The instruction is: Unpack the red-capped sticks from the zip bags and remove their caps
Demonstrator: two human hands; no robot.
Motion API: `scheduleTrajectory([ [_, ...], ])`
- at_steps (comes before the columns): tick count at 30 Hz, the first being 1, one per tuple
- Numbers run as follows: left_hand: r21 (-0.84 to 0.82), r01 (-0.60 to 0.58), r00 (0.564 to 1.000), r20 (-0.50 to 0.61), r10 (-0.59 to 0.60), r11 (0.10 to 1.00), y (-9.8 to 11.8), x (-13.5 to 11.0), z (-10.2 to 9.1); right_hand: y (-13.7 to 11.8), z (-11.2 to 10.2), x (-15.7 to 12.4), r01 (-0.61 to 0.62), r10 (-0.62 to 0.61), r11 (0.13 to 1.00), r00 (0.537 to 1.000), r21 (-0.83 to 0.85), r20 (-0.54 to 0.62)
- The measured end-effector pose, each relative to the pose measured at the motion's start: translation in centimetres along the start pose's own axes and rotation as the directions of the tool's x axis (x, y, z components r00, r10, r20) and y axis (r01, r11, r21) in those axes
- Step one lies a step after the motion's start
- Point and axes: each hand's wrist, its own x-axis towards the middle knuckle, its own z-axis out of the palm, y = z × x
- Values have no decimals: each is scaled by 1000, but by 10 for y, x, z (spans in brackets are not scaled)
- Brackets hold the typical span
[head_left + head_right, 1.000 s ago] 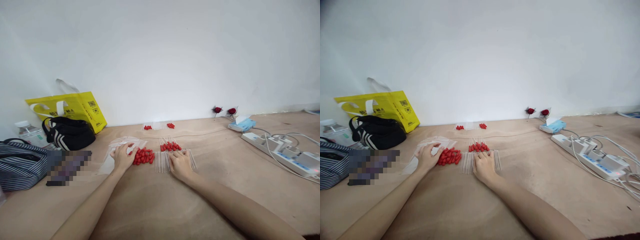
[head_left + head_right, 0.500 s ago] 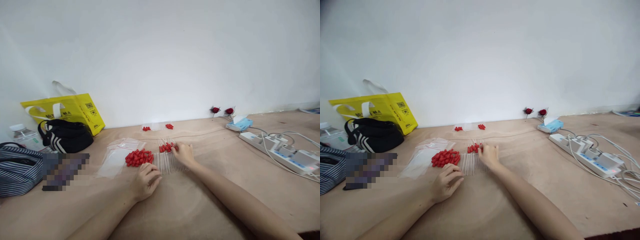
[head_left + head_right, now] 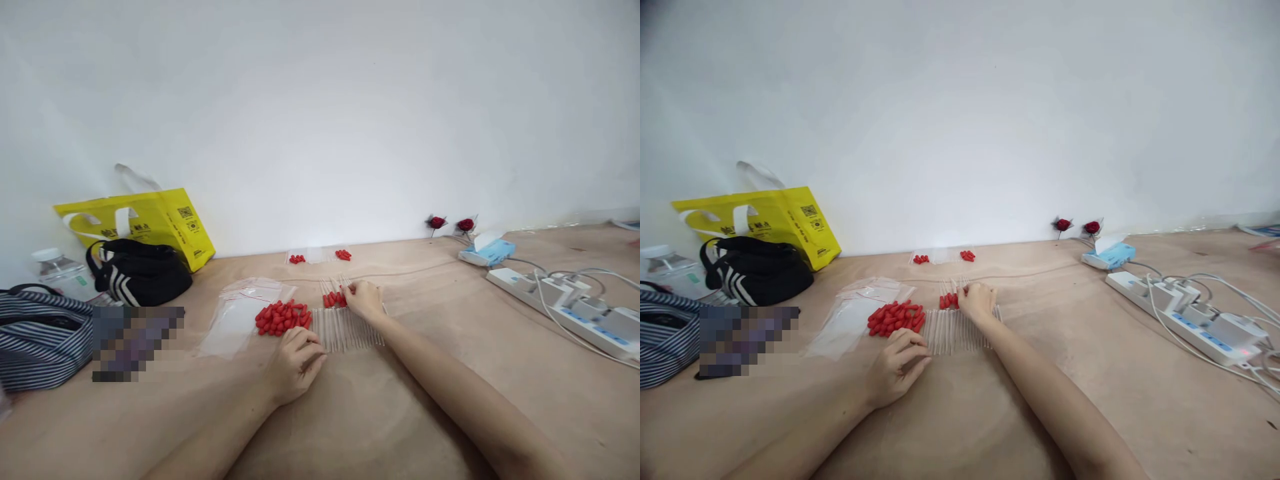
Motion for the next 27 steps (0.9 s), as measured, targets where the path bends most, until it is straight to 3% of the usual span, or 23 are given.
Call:
scheduleTrajectory([
  [5, -103, 142, 985, -83, -151, 984, 0, 10, 6, 13, -12, -34, 26, -24, 991, 1000, 133, -17],
  [9, -179, 275, 957, -49, -287, 945, 10, 32, 13, 17, -20, -75, 235, -181, 936, 960, 262, -215],
  [14, -368, 429, 896, 55, -441, 825, 24, 47, 27, 14, -21, -100, 386, -337, 903, 908, 190, -248],
  [17, -419, 492, 850, 40, -526, 763, 24, 45, 29, 19, -20, -100, 499, -467, 859, 856, 117, -221],
  [20, -222, 435, 895, -1, -446, 873, 16, 39, 20, 32, -23, -96, 597, -566, 803, 758, -4, -324],
  [23, 58, 253, 966, 31, -255, 966, 6, 30, 6, 47, -28, -91, 652, -640, 740, 607, -166, -471],
  [25, 209, 125, 989, 50, -138, 970, 2, 25, 0, 51, -30, -90, 699, -715, 669, 516, -251, -471],
  [27, 293, 13, 998, 58, -31, 956, 2, 20, -1, 50, -29, -90, 741, -776, 606, 471, -288, -420],
])
